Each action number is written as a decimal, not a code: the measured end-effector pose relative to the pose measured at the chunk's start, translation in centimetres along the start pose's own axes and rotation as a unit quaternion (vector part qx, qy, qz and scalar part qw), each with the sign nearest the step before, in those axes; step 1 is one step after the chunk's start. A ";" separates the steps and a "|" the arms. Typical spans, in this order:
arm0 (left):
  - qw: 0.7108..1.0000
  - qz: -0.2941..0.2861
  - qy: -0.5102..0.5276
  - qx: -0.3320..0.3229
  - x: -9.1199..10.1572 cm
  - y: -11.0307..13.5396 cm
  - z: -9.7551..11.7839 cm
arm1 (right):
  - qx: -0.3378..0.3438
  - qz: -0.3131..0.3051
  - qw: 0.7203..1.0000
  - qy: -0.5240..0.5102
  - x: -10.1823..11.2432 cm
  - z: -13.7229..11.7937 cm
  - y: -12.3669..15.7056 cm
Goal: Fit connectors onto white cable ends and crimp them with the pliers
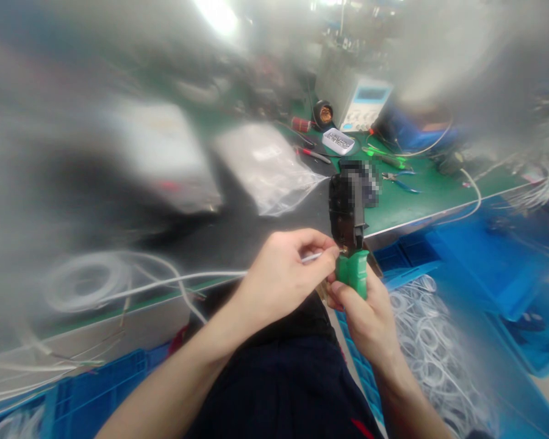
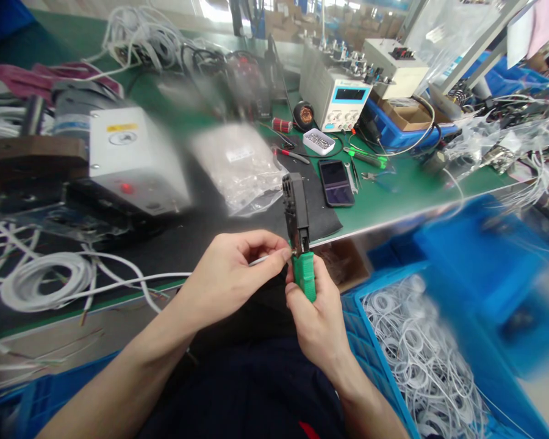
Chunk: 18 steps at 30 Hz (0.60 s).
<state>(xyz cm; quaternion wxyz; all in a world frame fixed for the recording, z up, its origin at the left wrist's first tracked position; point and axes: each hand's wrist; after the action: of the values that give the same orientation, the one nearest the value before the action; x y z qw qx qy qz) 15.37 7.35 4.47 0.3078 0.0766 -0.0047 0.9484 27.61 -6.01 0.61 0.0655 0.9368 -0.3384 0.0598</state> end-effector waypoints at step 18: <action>1.000 0.005 -0.008 -0.007 0.1 -0.1 0.1 | 0.030 0.020 0.998 0.057 -0.1 -0.9 -0.1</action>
<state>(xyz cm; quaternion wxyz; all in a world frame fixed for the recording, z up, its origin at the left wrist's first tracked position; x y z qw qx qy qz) 15.38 7.44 4.59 0.3034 0.0820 -0.0138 0.9492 27.52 -5.72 1.51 0.0555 0.9263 -0.3511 0.1250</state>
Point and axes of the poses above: each hand's wrist, its own y-axis away from the middle knuckle, its own x-axis out of the back of the hand, z = x × y, and after that the axes turned 10 degrees about z, right-handed
